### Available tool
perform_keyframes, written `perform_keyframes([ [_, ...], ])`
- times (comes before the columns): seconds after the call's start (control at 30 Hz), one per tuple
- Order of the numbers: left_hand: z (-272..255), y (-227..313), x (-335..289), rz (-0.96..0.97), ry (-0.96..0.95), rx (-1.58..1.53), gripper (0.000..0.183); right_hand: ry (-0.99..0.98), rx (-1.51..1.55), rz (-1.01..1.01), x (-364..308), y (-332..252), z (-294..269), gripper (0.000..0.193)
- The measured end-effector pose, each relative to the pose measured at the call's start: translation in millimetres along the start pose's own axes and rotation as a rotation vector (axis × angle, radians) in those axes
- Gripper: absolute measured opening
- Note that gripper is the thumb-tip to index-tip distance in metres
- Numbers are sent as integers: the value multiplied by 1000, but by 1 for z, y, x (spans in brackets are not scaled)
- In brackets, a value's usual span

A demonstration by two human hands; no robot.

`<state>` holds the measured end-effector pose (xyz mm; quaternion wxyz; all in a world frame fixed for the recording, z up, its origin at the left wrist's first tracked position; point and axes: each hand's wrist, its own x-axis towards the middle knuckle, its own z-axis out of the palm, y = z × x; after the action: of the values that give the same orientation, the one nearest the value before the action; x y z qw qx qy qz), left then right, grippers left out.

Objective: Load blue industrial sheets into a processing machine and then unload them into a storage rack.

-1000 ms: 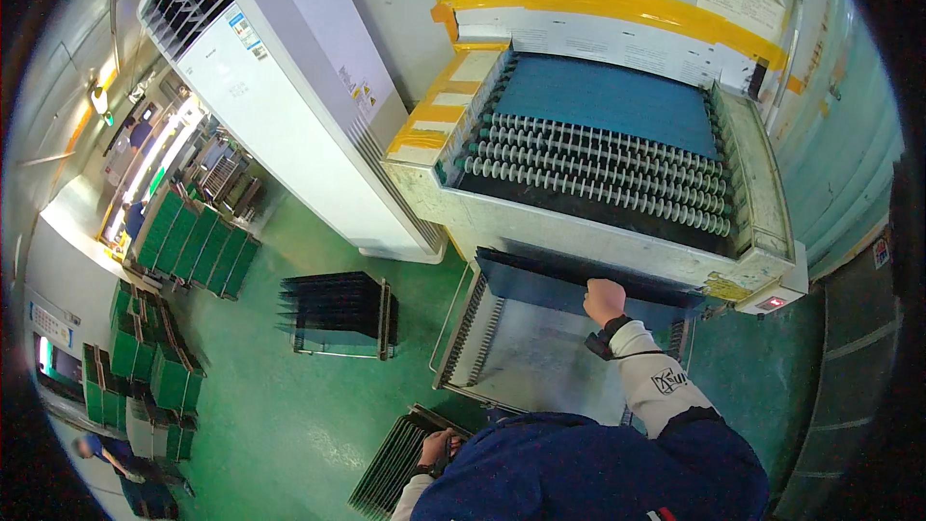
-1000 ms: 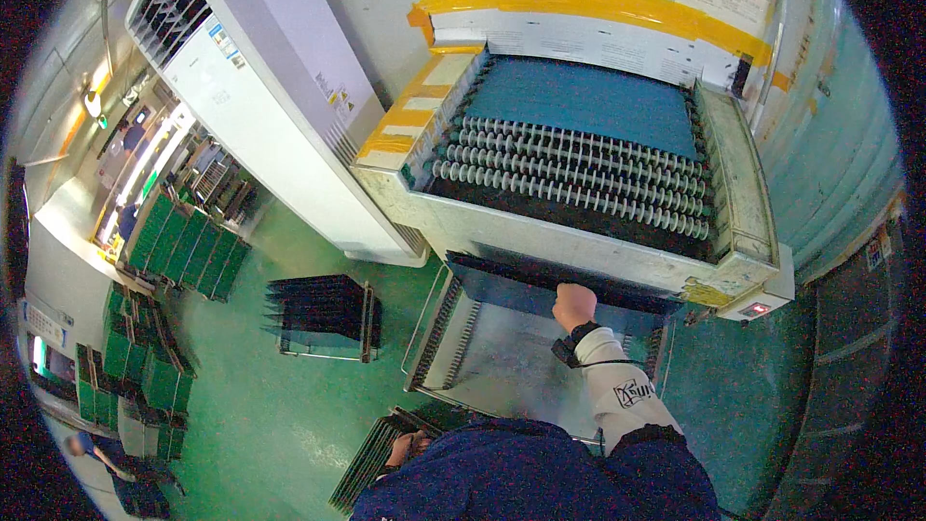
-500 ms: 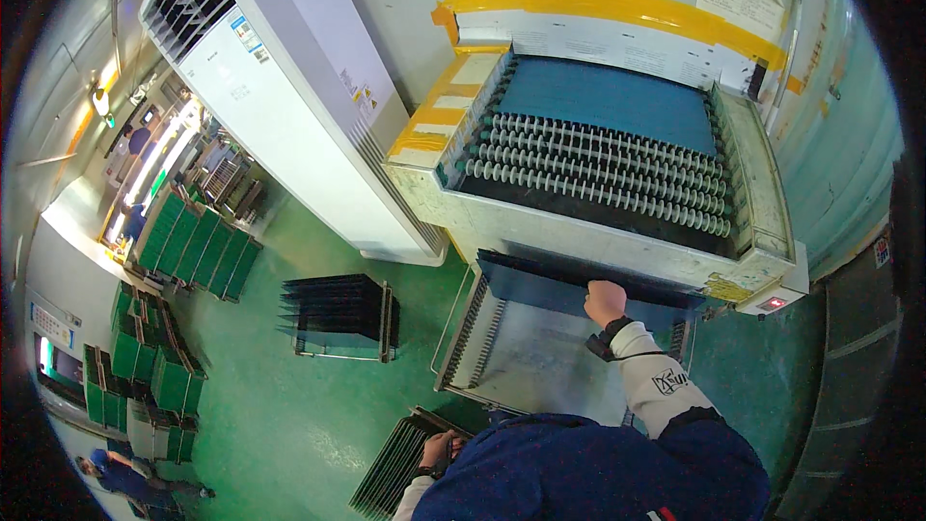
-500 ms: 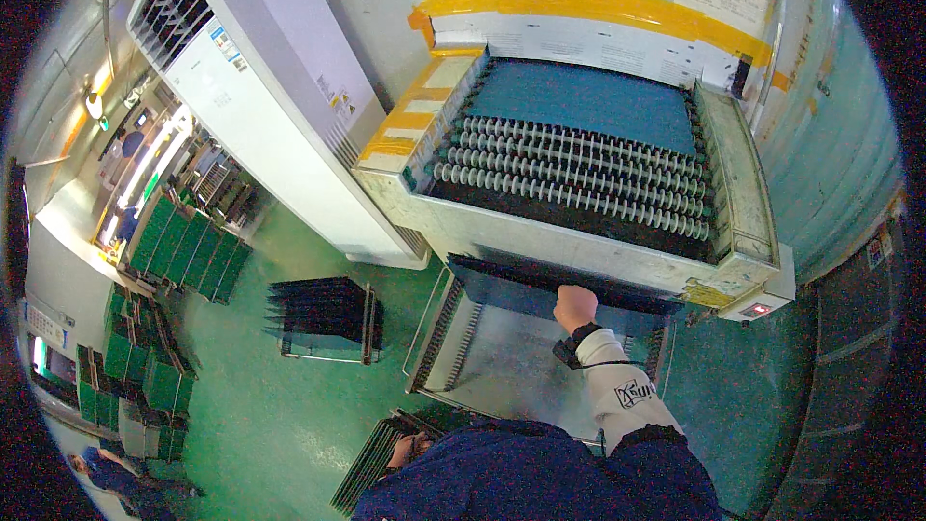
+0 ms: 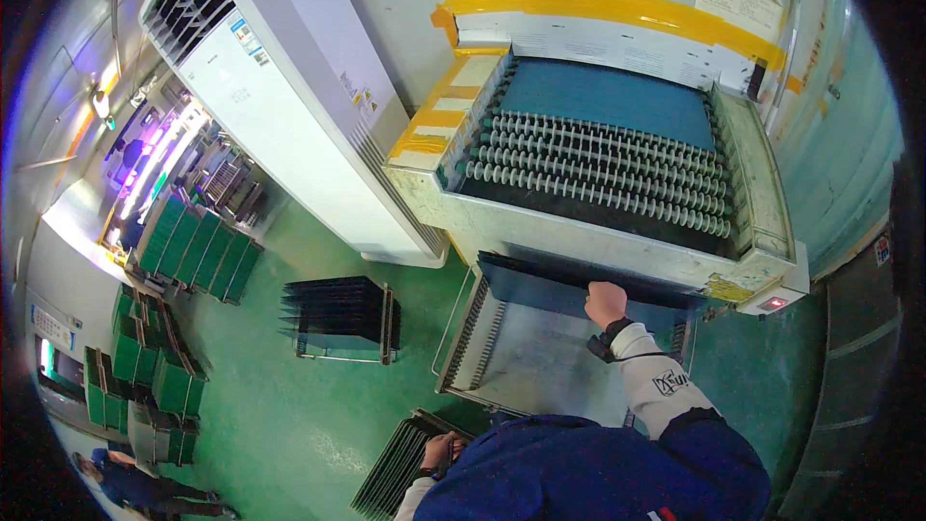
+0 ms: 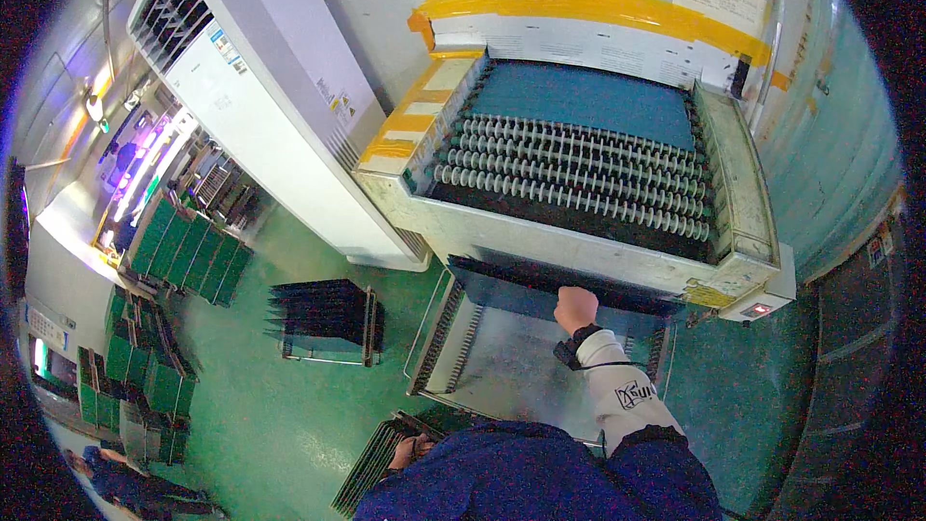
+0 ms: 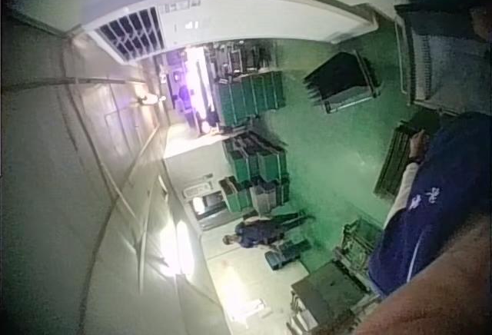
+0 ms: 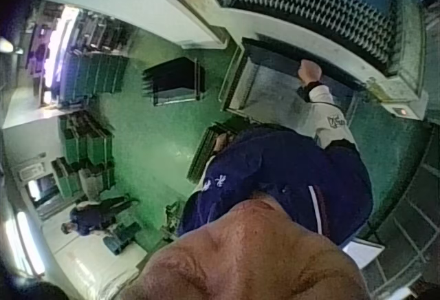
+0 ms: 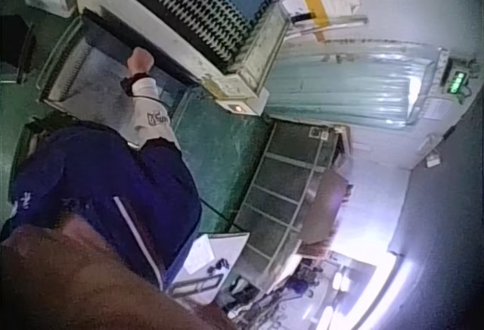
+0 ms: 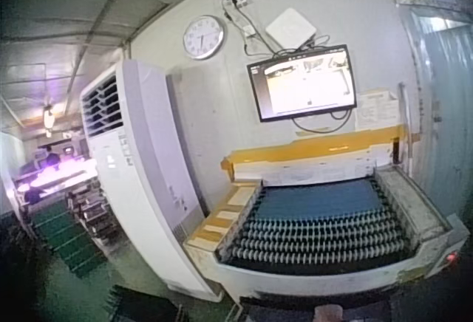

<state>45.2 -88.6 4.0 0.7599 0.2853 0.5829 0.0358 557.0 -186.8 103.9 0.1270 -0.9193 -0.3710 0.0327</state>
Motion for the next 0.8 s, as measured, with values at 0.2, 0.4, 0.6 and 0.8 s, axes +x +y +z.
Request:
perform_keyframes([
  [0.2,10,6,-11,19,40,55,17,5,-4,-2,0,1,1,13],
  [0.4,5,3,-9,17,49,48,16,-7,-1,2,1,-3,-1,14],
  [0.6,25,24,-31,82,131,304,19,3,-1,13,0,0,1,13],
  [0.8,13,16,-20,110,77,400,20,10,9,-1,1,-1,1,13],
])
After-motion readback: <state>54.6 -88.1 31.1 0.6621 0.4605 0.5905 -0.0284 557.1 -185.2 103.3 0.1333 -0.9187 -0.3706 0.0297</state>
